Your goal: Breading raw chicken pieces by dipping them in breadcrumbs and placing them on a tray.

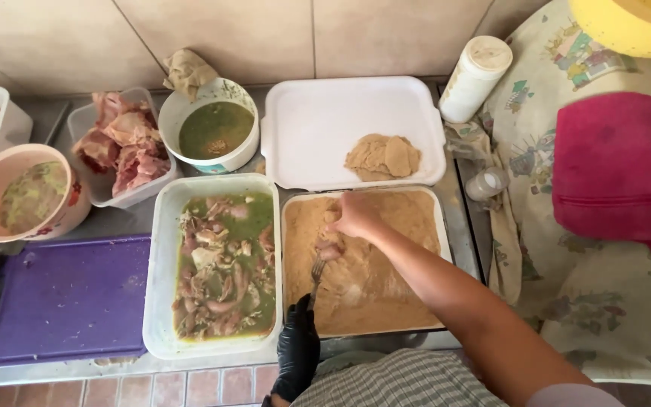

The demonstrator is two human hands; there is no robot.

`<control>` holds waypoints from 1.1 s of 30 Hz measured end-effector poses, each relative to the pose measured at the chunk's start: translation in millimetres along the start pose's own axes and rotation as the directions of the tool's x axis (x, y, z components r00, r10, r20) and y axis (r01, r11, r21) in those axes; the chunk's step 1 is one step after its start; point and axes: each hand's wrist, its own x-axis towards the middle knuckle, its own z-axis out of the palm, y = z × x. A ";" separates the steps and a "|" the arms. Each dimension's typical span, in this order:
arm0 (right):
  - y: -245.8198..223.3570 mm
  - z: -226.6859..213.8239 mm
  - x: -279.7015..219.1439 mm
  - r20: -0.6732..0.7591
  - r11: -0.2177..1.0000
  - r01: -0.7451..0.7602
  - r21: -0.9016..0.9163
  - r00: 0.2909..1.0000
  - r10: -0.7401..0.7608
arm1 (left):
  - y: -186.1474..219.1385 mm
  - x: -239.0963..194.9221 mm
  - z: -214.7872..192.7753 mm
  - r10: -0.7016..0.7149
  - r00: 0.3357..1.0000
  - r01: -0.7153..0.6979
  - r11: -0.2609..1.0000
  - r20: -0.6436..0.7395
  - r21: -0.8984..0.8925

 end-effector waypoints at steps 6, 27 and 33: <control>14.3 31.1 32.4 -0.071 0.995 -0.022 0.099 0.997 0.030 | -3.5 -13.3 -5.4 0.067 0.998 -0.067 0.997 0.010 0.041; 75.6 -12.7 -128.4 -0.343 0.948 0.245 0.204 0.925 -0.166 | -22.0 9.8 -135.3 0.029 0.974 -0.097 0.952 -0.227 -0.292; 156.3 77.2 -124.3 -0.161 0.986 -0.097 0.134 0.980 0.118 | -24.7 28.7 -146.1 0.065 0.946 -0.136 0.969 -0.318 -0.208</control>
